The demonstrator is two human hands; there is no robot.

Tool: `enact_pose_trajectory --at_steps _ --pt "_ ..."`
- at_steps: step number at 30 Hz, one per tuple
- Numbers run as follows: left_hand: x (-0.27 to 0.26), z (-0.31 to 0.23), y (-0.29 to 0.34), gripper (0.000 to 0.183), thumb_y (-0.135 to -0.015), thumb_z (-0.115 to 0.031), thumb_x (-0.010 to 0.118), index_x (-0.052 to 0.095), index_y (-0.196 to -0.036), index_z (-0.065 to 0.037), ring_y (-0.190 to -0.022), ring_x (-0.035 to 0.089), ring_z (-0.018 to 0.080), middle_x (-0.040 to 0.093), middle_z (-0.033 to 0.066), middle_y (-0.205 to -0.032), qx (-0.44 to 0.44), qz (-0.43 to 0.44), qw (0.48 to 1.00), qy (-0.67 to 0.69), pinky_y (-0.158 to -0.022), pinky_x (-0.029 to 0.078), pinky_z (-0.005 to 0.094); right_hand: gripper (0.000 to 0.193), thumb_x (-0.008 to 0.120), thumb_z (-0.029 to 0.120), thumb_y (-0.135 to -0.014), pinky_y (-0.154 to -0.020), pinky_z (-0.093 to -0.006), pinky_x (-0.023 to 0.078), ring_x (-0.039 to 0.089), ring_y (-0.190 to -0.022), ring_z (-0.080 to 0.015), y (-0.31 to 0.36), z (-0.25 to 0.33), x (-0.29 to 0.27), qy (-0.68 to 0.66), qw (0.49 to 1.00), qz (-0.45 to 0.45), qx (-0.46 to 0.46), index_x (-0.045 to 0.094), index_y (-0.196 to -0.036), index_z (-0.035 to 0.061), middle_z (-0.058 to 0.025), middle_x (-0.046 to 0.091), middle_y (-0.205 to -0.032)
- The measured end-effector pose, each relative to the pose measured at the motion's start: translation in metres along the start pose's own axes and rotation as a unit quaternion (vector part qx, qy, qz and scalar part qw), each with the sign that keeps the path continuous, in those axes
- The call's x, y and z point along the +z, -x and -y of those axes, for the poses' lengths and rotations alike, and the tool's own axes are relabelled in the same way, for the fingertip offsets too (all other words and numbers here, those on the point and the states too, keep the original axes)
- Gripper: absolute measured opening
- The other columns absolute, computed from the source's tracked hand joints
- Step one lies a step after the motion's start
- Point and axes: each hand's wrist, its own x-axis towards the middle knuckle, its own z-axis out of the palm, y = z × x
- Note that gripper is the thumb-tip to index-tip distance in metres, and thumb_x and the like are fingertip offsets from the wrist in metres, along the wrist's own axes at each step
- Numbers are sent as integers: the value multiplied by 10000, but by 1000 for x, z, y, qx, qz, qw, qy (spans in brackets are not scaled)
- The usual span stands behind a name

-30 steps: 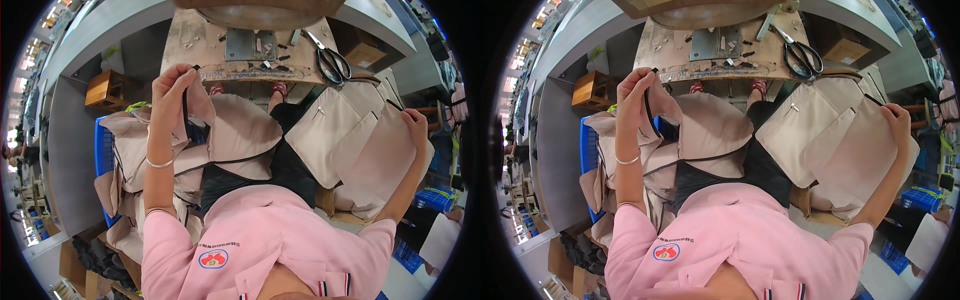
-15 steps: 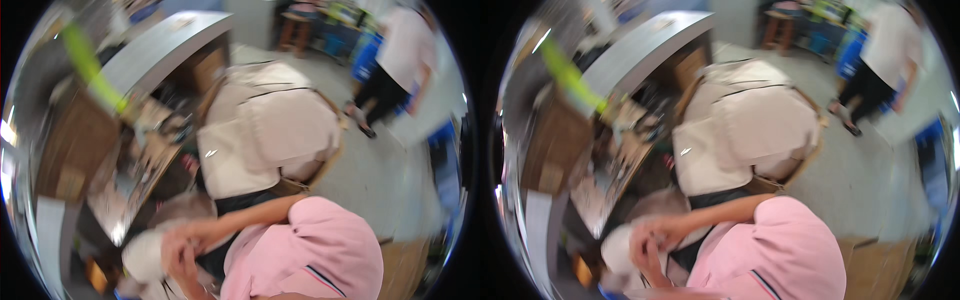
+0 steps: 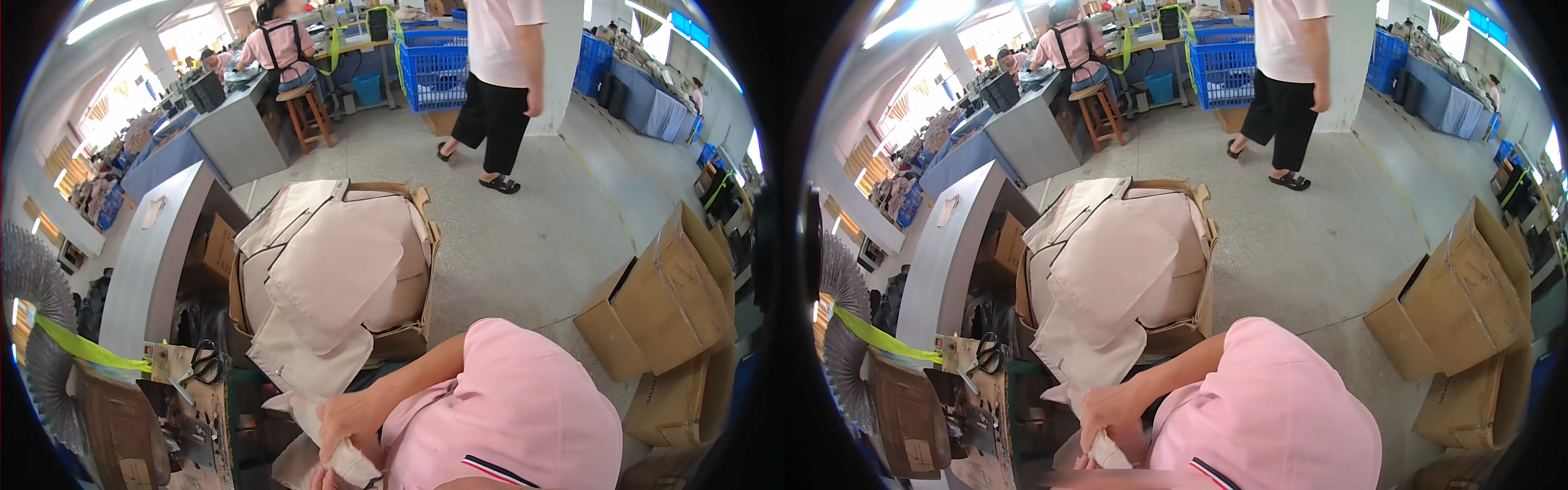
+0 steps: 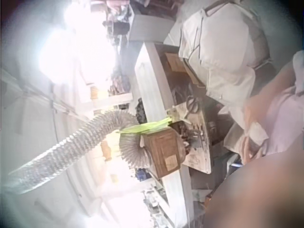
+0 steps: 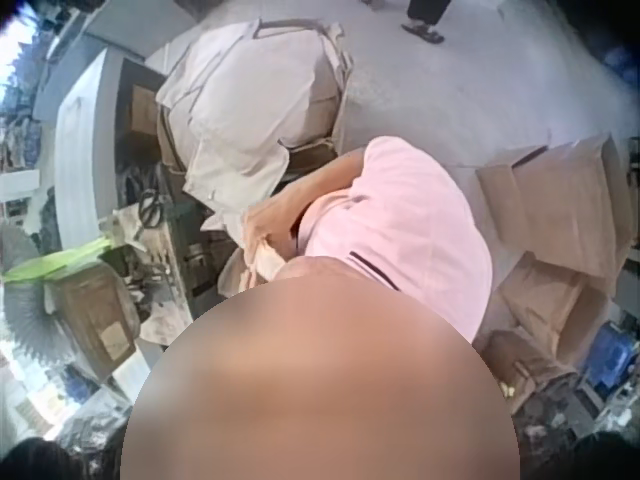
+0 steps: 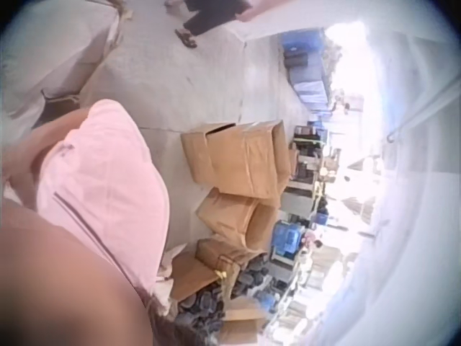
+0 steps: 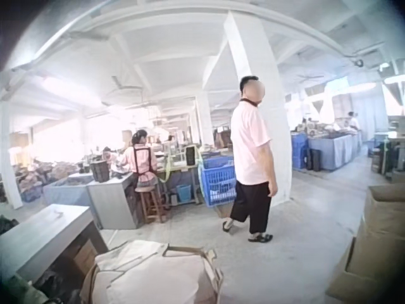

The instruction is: Assembling fabric bags by aligning edges, using an industrial machine to seal or sew them, and trimming excess thread with scissors.

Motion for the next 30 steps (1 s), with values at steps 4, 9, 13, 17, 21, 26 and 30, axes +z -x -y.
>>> enact_pose_trajectory --at_steps 4,9,13,17,21,26,30 --pt "8 6 18 52 -940 -29 612 648 -905 -14 -652 533 153 576 23 -713 -19 20 999 -19 -618 439 281 319 680 61 -746 -759 -366 492 689 -851 -257 29 11 -48 -152 983 -62 85 727 -1055 124 -72 729 -918" --pt "16 13 39 61 -953 -33 599 635 -910 -9 -647 513 136 549 6 -695 -48 20 998 -33 -601 417 276 396 514 -71 -719 -729 -296 517 699 -801 -214 44 27 -136 -163 967 -178 77 742 -1018 56 -101 747 -933" --pt "27 23 48 68 -963 -36 588 625 -915 -4 -643 498 121 527 -8 -680 -47 29 998 -40 -587 399 271 364 500 -70 -726 -735 -268 494 656 -782 -142 72 40 -200 -196 928 -218 229 742 -974 40 -85 737 -866" --pt "39 31 35 81 -974 -42 578 612 -912 -3 -639 476 103 495 -21 -666 -52 33 998 -15 -575 376 261 472 562 -21 -747 -829 -307 482 647 -946 -188 67 17 -201 -24 909 -270 316 671 -1198 66 -109 695 -1033" --pt "30 19 4 95 -989 -65 571 618 -919 -21 -637 461 93 484 -18 -673 -92 50 994 29 -573 355 245 729 554 -6 -749 -1094 -513 291 406 -1313 -347 48 -3 -162 364 855 -320 185 432 -1459 102 -124 469 -1434" --pt "5 -9 -43 140 -1009 -139 568 681 -1083 -104 -694 573 229 647 92 -808 26 46 996 -78 -651 451 316 487 608 148 -902 -1139 -518 283 521 -1205 -332 5 -19 -91 65 992 -110 -9 528 -1380 98 -128 567 -1324" --pt "-19 -8 -63 95 -921 -15 579 647 -935 50 -767 557 106 615 63 -780 -51 -15 999 0 -723 456 256 243 640 254 -884 -1011 -451 387 622 -966 -249 -28 -37 -66 -15 1000 8 -10 675 -1074 106 -52 677 -943"
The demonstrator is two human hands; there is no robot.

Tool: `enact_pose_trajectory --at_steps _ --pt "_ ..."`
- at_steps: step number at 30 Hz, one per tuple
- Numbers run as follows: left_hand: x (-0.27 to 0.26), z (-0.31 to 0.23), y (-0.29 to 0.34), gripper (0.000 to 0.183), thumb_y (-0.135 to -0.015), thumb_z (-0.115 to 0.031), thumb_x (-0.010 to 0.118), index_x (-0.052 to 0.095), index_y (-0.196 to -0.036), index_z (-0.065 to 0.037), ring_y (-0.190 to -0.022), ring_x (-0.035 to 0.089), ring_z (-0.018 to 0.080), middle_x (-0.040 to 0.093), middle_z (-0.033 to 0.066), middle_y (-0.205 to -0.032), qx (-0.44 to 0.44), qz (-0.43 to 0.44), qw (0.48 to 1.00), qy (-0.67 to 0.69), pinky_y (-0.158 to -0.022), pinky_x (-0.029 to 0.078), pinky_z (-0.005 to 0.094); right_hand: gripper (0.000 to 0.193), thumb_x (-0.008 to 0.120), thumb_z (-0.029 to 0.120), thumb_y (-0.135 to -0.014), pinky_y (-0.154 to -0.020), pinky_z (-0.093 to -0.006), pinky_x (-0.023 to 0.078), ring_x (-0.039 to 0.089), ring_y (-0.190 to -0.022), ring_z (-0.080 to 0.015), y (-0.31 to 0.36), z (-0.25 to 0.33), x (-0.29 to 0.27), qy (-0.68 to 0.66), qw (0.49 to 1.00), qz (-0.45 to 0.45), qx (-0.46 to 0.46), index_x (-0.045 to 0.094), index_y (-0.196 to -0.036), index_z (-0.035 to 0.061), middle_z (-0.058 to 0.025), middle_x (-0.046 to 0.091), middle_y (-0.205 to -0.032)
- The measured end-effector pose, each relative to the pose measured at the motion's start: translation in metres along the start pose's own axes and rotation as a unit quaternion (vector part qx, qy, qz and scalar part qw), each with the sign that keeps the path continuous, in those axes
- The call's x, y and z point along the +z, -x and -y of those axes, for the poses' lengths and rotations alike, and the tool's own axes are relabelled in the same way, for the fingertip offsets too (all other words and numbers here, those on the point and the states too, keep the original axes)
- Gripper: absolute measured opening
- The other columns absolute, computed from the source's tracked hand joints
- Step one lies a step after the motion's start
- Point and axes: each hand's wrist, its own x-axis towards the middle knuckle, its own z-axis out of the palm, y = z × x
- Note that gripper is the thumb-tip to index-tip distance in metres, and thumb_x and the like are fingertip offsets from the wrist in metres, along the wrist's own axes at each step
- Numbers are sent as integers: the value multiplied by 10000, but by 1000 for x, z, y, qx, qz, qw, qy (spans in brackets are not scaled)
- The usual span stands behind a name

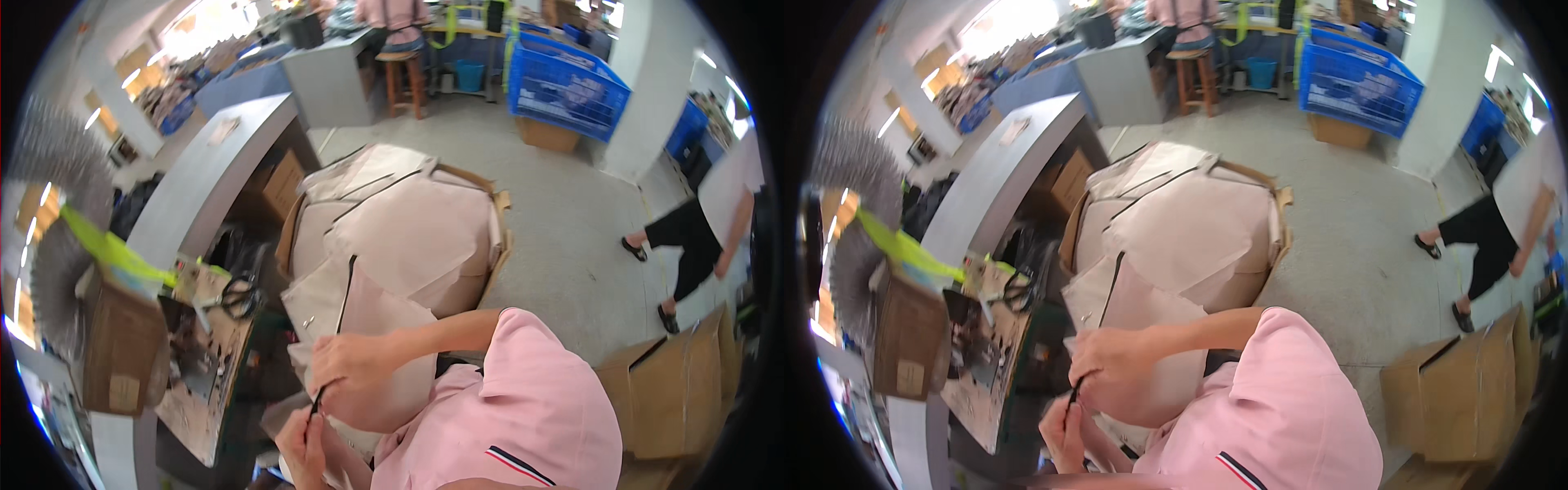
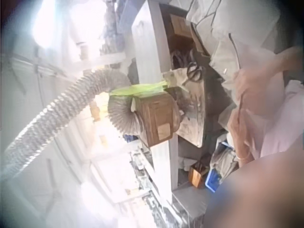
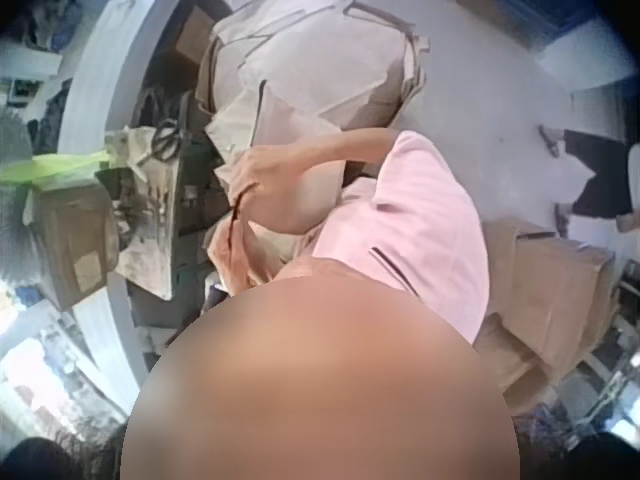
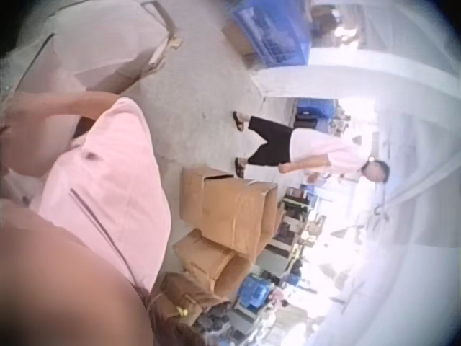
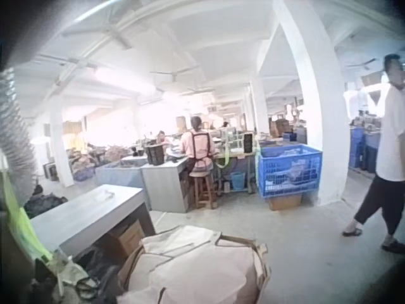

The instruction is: Assembling fabric bags by aligning edges, using an industrial machine to seal or sew them, and trimming excess thread with scissors.

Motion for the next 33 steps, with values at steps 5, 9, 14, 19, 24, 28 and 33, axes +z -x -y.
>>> enact_pose_trajectory --at_steps 5,9,14,19,24,28,33 --pt "-35 41 -15 110 -911 -35 621 669 -1000 6 -729 533 85 621 26 -809 -50 -110 990 75 -680 445 237 149 680 290 -872 -889 -392 439 652 -799 -198 -58 -27 11 148 988 -8 -45 702 -941 159 -17 670 -811" --pt "-72 79 -30 112 -919 -98 647 665 -985 -10 -694 468 56 551 -16 -748 -84 -176 978 77 -630 407 218 163 772 268 -789 -871 -353 412 613 -721 -180 -123 -61 21 87 996 -7 -31 739 -886 142 -14 657 -754" --pt "-120 122 -52 143 -937 -142 642 670 -982 -9 -683 437 28 520 -73 -716 -136 -215 958 135 -602 353 198 150 811 207 -753 -790 -339 381 505 -645 -160 -187 -102 52 -2 996 41 79 767 -866 118 -17 608 -683" --pt "-150 152 -72 167 -944 -132 633 681 -991 21 -712 463 17 564 -73 -780 -157 -240 933 217 -620 368 183 203 786 181 -797 -713 -307 435 569 -722 -175 -222 -145 79 -97 988 58 107 748 -942 44 -37 654 -758" --pt "-164 166 -77 191 -937 -102 644 704 -1048 41 -815 582 45 683 -16 -930 -161 -249 895 333 -726 472 203 237 749 213 -816 -729 -333 485 635 -734 -254 -242 -168 101 -104 989 25 99 747 -930 5 -110 709 -879" --pt "-167 169 -80 207 -918 -70 655 703 -1090 34 -929 630 91 709 32 -1036 -160 -282 889 325 -821 503 250 198 722 123 -851 -792 -297 503 656 -865 -152 -247 -164 100 -243 957 32 158 725 -1009 3 -65 734 -977" --pt "-171 171 -81 209 -892 -40 658 695 -1085 32 -959 634 111 705 42 -1041 -165 -309 885 307 -850 501 268 253 714 74 -872 -815 -280 517 628 -925 -76 -256 -146 86 -247 948 52 196 687 -1116 12 -11 727 -1001"
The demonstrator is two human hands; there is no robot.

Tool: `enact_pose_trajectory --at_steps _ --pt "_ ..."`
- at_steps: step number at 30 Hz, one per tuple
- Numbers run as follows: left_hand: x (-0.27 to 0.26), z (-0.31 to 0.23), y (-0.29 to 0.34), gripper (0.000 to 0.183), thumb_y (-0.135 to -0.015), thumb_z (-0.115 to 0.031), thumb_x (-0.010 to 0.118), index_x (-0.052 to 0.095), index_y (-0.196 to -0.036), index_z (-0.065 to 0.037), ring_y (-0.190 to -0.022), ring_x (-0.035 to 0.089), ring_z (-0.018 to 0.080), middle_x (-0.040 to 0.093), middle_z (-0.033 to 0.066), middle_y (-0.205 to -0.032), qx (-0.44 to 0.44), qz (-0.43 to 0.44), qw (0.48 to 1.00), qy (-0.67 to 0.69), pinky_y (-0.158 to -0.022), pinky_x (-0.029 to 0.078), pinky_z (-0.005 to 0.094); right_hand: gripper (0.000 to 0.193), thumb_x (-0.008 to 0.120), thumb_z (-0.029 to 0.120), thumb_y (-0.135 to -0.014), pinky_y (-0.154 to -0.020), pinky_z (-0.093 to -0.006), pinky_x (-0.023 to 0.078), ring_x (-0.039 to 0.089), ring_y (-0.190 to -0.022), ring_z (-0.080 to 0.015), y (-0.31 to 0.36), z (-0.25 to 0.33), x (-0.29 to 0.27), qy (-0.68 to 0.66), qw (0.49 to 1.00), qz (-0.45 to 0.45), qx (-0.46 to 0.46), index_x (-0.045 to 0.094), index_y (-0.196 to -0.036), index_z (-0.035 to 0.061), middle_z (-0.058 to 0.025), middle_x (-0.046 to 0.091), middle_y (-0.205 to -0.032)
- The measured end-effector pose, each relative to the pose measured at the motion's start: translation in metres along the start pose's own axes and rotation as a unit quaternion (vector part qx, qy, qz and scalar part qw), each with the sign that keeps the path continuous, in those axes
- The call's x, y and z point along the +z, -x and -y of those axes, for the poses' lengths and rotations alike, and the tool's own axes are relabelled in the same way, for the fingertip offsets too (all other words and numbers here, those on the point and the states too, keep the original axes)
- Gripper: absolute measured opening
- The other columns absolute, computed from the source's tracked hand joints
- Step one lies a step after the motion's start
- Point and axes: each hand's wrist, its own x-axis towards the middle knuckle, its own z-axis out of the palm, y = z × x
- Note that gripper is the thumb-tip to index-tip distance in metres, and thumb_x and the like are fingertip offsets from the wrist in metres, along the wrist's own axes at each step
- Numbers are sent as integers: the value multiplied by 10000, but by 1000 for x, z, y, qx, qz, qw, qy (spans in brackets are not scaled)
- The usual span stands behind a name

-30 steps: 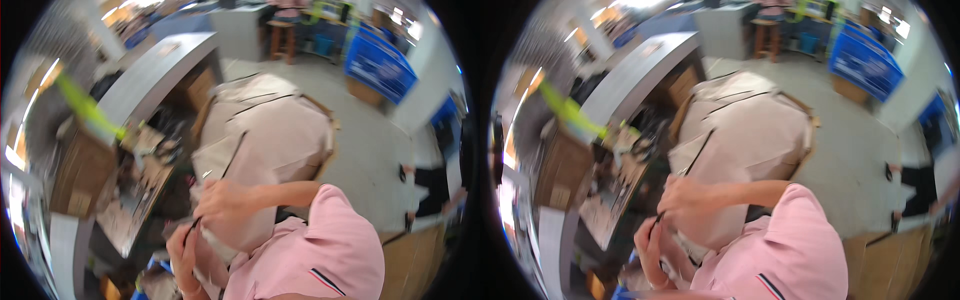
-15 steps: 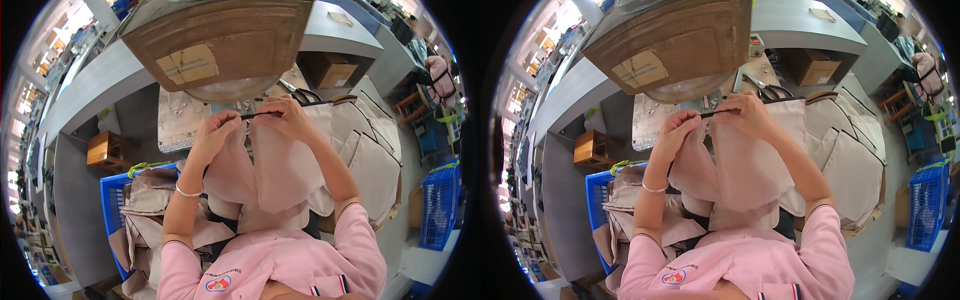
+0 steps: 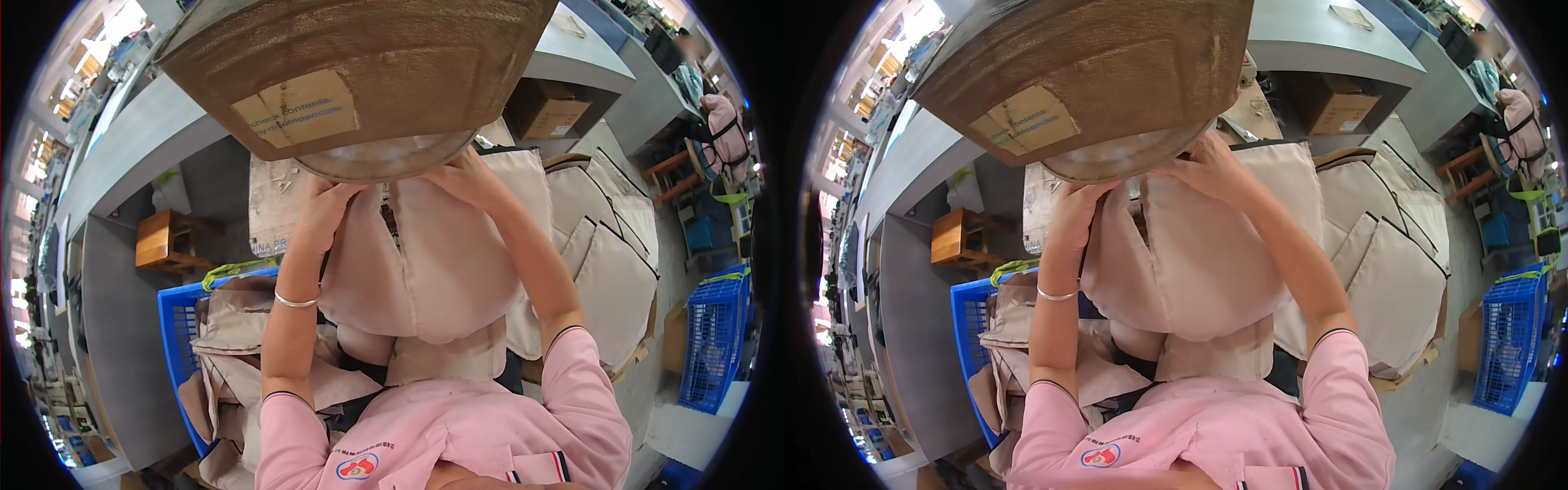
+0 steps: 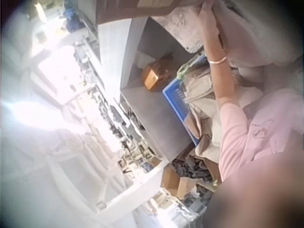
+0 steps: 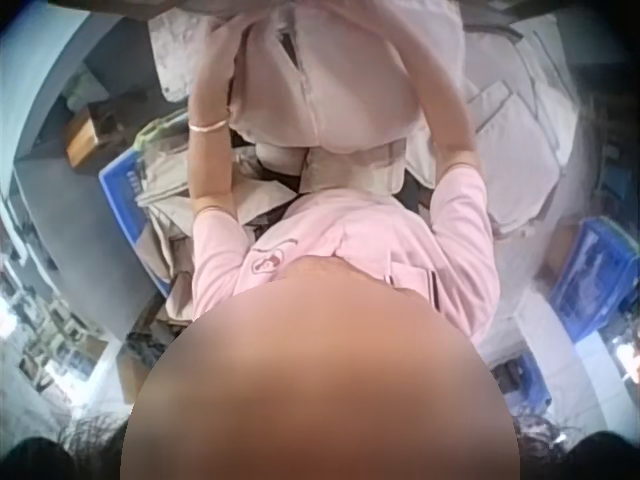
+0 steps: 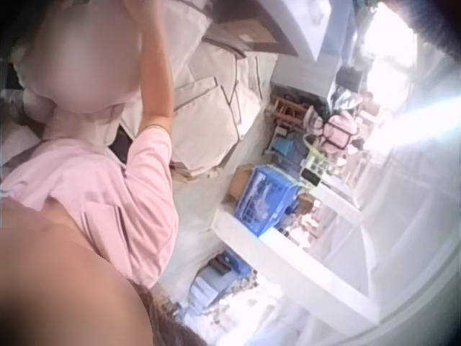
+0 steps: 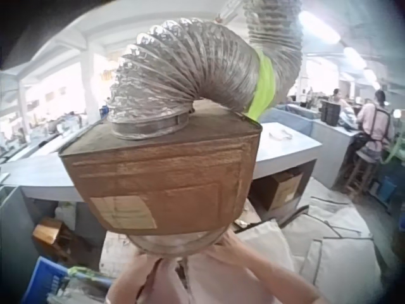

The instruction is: Assembling fabric bags by aligning edges, using an industrial machine to seal or sew them, and trimming excess thread with scissors.

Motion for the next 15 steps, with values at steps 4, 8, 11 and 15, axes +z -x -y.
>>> enact_pose_trajectory --at_steps 4,8,11,15 --pt "0 -3 1 216 -868 -22 665 692 -1075 32 -963 636 127 699 54 -1059 -16 -20 1000 11 -852 501 268 257 718 73 -869 -803 -268 524 629 -928 -80 1 11 1 20 999 -31 17 677 -1108 -14 -26 720 -1007" --pt "2 -8 1 229 -866 -22 661 691 -1088 28 -995 630 138 694 64 -1086 11 -26 999 22 -864 501 285 257 719 54 -861 -813 -267 528 635 -937 -93 -2 7 4 -16 998 -56 21 675 -1105 -14 -25 714 -1035" --pt "2 -5 -2 253 -865 -27 659 685 -1111 26 -1014 627 150 688 70 -1109 -6 -59 998 24 -880 500 295 251 715 34 -852 -813 -290 540 652 -936 -130 -7 -1 4 10 994 -73 -78 675 -1095 -13 -21 709 -1054" --pt "-7 12 -10 295 -857 -59 689 675 -1141 19 -1015 626 162 684 68 -1124 -1 -71 997 34 -898 494 300 276 725 8 -814 -818 -316 546 658 -948 -144 -10 -8 8 -51 989 -114 -74 678 -1084 -21 -44 716 -1035"
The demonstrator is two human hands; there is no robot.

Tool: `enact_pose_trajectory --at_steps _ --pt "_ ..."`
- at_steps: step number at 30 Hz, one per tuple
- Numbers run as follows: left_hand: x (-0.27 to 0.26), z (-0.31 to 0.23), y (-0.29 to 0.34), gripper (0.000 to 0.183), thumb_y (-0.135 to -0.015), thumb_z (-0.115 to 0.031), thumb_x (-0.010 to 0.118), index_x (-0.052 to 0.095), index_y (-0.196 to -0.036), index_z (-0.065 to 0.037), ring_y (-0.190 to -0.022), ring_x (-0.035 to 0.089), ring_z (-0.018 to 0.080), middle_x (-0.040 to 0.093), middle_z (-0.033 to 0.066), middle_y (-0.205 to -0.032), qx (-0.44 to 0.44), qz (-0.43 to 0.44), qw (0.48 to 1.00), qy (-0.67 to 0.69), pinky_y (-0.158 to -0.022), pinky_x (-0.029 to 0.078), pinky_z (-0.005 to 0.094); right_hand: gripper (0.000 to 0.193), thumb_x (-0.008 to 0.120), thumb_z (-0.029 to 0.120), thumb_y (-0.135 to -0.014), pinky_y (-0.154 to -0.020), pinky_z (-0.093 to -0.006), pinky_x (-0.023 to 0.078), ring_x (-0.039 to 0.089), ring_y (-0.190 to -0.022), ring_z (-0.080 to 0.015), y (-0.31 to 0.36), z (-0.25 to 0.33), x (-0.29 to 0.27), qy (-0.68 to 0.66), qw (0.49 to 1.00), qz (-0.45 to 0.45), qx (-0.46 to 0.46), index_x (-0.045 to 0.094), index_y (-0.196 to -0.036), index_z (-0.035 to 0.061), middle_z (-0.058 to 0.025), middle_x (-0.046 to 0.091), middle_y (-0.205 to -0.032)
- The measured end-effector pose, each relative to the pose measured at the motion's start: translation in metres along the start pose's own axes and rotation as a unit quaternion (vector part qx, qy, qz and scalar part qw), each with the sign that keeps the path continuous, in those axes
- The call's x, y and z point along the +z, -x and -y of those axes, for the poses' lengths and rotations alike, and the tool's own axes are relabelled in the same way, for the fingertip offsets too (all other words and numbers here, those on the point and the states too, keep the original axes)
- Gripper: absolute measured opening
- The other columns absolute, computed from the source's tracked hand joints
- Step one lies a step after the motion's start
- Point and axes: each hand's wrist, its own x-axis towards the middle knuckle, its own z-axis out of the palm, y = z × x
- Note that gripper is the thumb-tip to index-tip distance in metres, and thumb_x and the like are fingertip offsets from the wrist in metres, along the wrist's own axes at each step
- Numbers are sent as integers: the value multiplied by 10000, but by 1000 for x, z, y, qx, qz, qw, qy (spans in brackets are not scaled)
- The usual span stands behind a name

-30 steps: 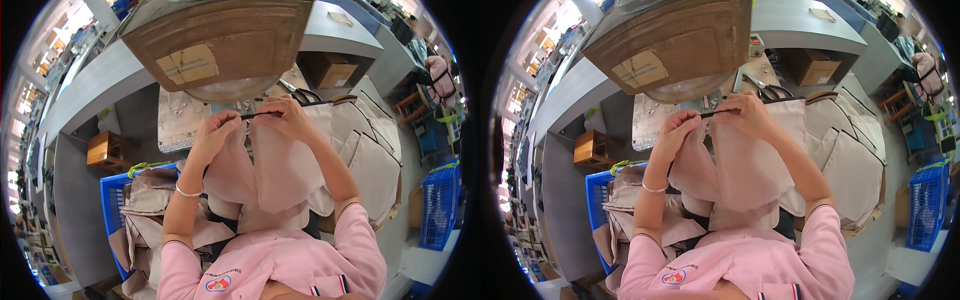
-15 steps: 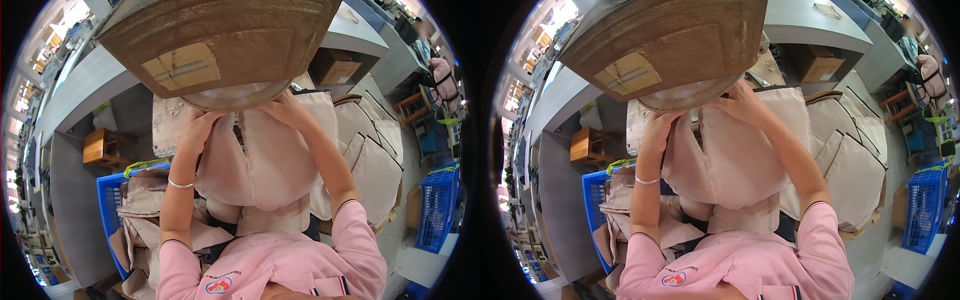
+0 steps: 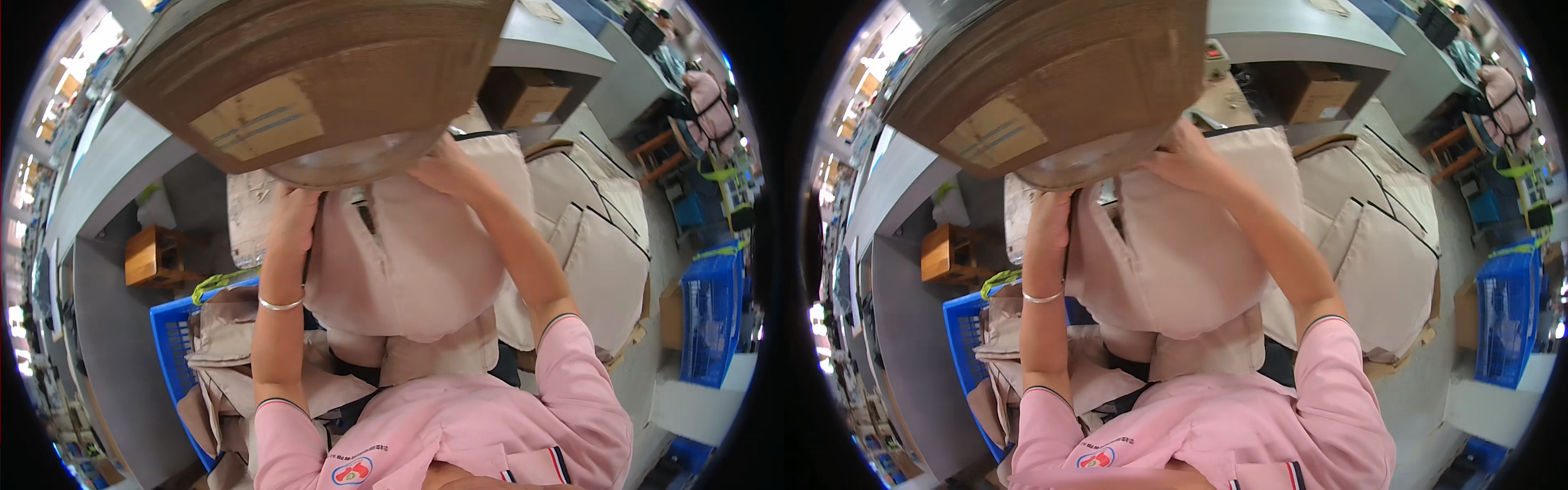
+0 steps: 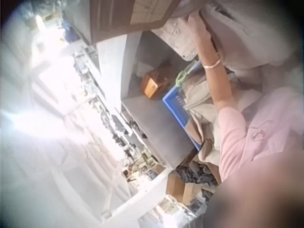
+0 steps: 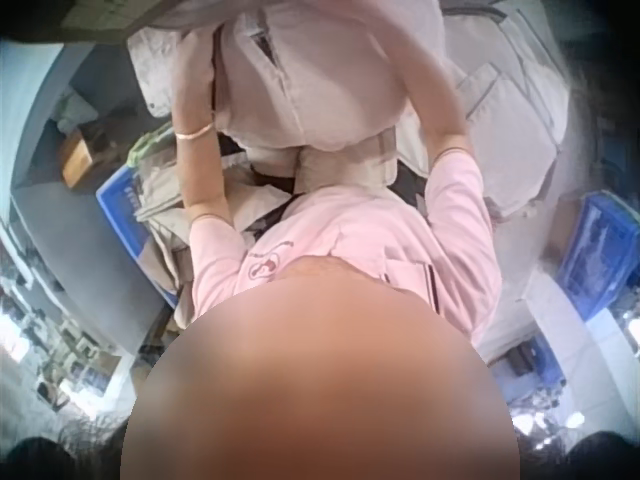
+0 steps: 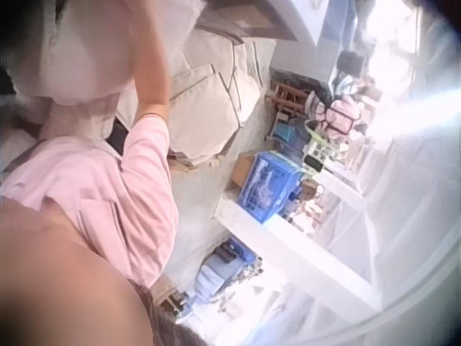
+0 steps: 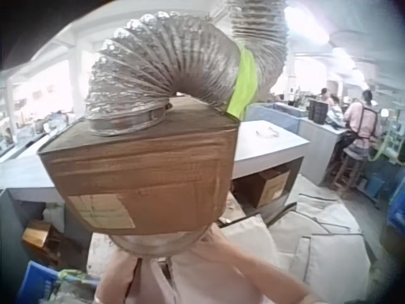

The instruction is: Assembling fabric bags by aligning edges, using an industrial machine to seal or sew them, and trimming excess thread with scissors.

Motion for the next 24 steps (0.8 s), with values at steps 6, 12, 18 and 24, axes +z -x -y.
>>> enact_pose_trajectory --at_steps 6,12,18,24 --pt "-40 1 -20 321 -913 -152 632 628 -1189 12 -1112 606 216 662 107 -1153 70 -20 997 39 -960 477 359 183 688 150 -799 -750 -378 524 679 -855 -255 2 11 -30 219 975 16 -38 729 -942 43 -126 713 -945" --pt "-61 0 35 294 -914 -66 671 640 -1193 23 -1020 614 119 669 58 -1096 25 -75 993 -91 -905 484 267 174 662 192 -821 -749 -397 496 657 -841 -300 67 64 -86 421 906 -23 -35 718 -888 42 -117 659 -858" --pt "4 18 108 215 -938 -39 643 672 -1140 30 -936 662 126 719 90 -1026 -19 84 996 -1 -886 506 242 136 639 67 -847 -701 -289 456 607 -741 -213 114 122 -173 468 873 -135 -33 678 -920 -41 -115 599 -781" --pt "40 9 120 215 -964 -76 620 669 -1137 43 -969 677 150 723 144 -1059 -31 137 990 2 -907 514 269 188 673 160 -889 -695 -264 442 606 -708 -199 149 65 -346 559 816 -146 10 672 -922 -25 -88 606 -741"
